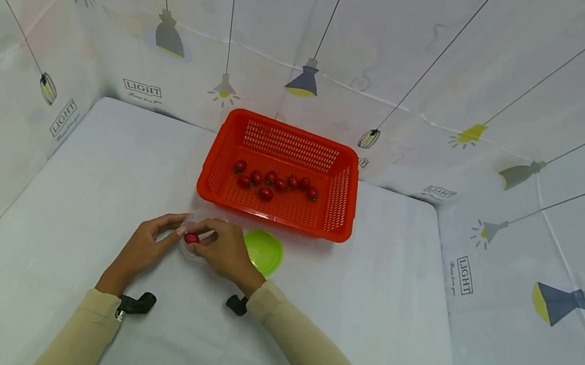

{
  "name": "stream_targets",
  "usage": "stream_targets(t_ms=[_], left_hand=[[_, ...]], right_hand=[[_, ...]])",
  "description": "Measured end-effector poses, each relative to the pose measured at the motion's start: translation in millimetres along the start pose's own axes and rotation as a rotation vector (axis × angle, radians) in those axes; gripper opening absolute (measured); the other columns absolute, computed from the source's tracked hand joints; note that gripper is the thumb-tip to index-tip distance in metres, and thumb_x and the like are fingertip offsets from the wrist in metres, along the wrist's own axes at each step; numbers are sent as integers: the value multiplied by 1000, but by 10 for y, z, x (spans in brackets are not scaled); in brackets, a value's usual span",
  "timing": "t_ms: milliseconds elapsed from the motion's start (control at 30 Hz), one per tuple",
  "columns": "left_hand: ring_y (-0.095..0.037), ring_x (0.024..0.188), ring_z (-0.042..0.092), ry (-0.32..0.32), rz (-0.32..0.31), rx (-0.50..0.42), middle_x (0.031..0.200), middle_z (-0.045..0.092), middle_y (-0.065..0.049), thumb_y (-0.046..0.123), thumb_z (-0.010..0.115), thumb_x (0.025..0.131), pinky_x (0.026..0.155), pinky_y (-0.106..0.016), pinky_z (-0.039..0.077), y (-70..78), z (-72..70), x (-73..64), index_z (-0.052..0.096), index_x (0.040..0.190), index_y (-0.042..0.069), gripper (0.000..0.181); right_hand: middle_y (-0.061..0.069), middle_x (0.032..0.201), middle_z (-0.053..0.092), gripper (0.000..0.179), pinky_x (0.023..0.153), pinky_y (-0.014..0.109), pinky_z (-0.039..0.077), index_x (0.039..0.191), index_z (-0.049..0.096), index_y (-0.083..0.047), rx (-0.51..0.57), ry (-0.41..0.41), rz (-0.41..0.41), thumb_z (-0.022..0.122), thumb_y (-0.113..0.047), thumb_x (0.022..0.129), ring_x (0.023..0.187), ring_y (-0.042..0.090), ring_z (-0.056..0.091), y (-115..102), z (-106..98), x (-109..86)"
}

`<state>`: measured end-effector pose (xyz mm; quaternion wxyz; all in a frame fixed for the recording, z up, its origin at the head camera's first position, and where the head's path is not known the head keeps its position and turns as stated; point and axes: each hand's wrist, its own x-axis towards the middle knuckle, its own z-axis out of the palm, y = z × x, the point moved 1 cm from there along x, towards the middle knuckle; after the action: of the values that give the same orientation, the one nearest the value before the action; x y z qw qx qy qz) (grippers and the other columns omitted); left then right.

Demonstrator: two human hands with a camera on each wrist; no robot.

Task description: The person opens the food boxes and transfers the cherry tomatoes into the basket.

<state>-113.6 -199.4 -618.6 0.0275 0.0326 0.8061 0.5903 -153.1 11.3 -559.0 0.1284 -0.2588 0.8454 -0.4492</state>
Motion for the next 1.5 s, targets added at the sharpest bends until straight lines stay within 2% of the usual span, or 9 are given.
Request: stream_targets(t_ms=[300, 567, 967, 1067, 1133, 1233, 1300, 1367, 1500], left_hand=[[-31, 147, 50, -2, 3, -10, 139, 70, -8, 34, 65, 107, 127, -67, 26, 3, 7, 16, 64, 147, 20, 42], [-31, 148, 50, 5, -2, 15, 141, 69, -9, 37, 64, 108, 128, -65, 28, 51, 8, 16, 64, 146, 18, 43], [-29, 144, 53, 34, -23, 40, 138, 71, -11, 34, 64, 108, 126, -64, 31, 39, 43, -6, 65, 144, 16, 40], [-25, 129, 62, 57, -23, 78, 120, 77, -9, 34, 62, 109, 120, -57, 40, 21, 63, -11, 69, 140, 16, 36], [-21, 111, 66, 74, -26, 109, 100, 78, -7, 37, 59, 110, 107, -47, 47, 6, 80, -8, 71, 136, 18, 34], [-18, 90, 62, 95, -38, 139, 76, 72, -2, 42, 55, 111, 89, -35, 44, -5, 107, -1, 74, 131, 21, 35], [-17, 84, 61, 102, -44, 141, 71, 69, 0, 44, 54, 111, 84, -32, 42, 1, 116, 1, 74, 130, 23, 34], [-17, 91, 62, 99, -43, 128, 74, 72, 1, 43, 55, 111, 89, -32, 42, 8, 108, 2, 74, 132, 24, 34], [-21, 117, 64, 77, -25, 104, 85, 79, 0, 40, 57, 111, 111, -48, 43, 18, 79, 4, 72, 135, 23, 33]], right_hand=[[-7, 114, 79, 29, 92, 35, 64, 122, 78, -16, 16, 52, -113, 84, -16, 93, 97, 6, 75, 47, -40, -99], [-8, 116, 78, 28, 96, 31, 62, 123, 77, -19, -60, 88, -130, 83, -19, 95, 98, 5, 75, 17, -124, -145], [-8, 116, 80, 26, 91, 42, 64, 120, 78, -18, -54, 144, -116, 82, -16, 95, 96, 10, 75, 19, -270, -159], [-9, 114, 80, 24, 89, 41, 65, 119, 79, -19, -43, 149, -111, 83, -18, 95, 94, 8, 75, 38, -275, -158], [-9, 113, 81, 24, 89, 41, 65, 118, 79, -19, -25, 149, -110, 83, -16, 94, 93, 8, 75, 47, -272, -156], [-8, 113, 81, 25, 88, 42, 65, 118, 80, -18, -11, 147, -104, 83, -13, 94, 92, 8, 74, 48, -273, -153], [-6, 113, 81, 25, 89, 43, 65, 118, 80, -16, -2, 148, -104, 83, -12, 94, 93, 10, 74, 43, -277, -151], [-5, 113, 81, 25, 90, 45, 65, 119, 79, -15, 5, 146, -96, 82, -11, 94, 94, 12, 74, 47, -285, -141], [-6, 113, 81, 26, 93, 46, 64, 120, 79, -15, 19, 145, -65, 82, -11, 94, 97, 16, 74, 75, -297, -126]])
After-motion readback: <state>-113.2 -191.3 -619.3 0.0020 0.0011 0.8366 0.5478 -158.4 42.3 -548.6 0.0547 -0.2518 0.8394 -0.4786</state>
